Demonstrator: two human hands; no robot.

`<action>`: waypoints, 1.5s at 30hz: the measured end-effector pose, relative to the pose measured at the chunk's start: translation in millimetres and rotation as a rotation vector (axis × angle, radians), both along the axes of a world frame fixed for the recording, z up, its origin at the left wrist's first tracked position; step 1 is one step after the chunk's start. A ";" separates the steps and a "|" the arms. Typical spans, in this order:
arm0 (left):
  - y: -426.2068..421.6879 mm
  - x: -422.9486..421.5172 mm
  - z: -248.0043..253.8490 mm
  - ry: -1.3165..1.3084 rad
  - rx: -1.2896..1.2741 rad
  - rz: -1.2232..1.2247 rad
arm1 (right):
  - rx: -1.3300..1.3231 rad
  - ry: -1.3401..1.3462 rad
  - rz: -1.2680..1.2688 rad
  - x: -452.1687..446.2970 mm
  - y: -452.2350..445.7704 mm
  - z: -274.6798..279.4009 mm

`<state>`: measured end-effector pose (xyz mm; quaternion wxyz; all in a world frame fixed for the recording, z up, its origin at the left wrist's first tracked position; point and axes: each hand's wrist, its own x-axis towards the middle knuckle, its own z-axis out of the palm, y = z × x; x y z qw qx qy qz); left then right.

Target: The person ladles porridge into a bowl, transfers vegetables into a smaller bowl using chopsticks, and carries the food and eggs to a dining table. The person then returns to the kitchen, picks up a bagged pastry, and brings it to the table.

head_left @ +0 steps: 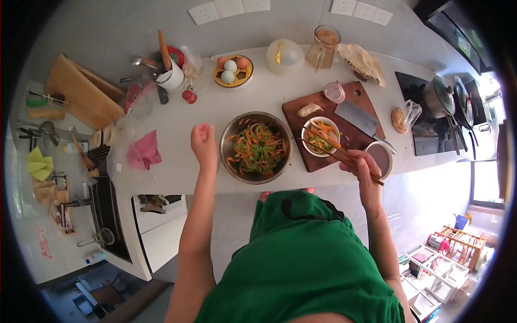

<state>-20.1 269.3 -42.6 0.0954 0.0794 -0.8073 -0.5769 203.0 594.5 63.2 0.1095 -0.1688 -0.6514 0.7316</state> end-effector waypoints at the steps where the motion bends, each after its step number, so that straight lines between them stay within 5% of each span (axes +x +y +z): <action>1: 4.5 -18.8 -5.4 0.063 -0.065 -0.027 | 0.008 -0.021 -0.048 4.5 3.6 0.3; 13: 66.6 -134.5 -6.6 0.125 -0.529 -0.147 | 0.017 -0.028 -0.312 40.0 25.7 -2.9; 29: 83.3 -185.8 -33.0 0.097 -0.526 -0.196 | 0.030 -0.071 -0.410 31.0 21.8 -1.0; 35: 67.0 -203.6 -48.0 0.144 -0.289 -0.278 | 0.021 -0.082 -0.385 19.8 16.9 -2.1; 37: 63.2 -208.2 -48.8 -0.176 0.318 -0.212 | 0.018 -0.080 -0.376 17.6 16.0 -1.7; 40: 61.2 -204.2 -33.3 -0.292 0.650 -0.080 | 0.010 -0.076 -0.378 16.3 16.4 -2.3; 45: 68.1 -201.6 -2.5 -0.359 0.636 -0.174 | -0.007 -0.070 -0.397 18.3 18.8 -4.4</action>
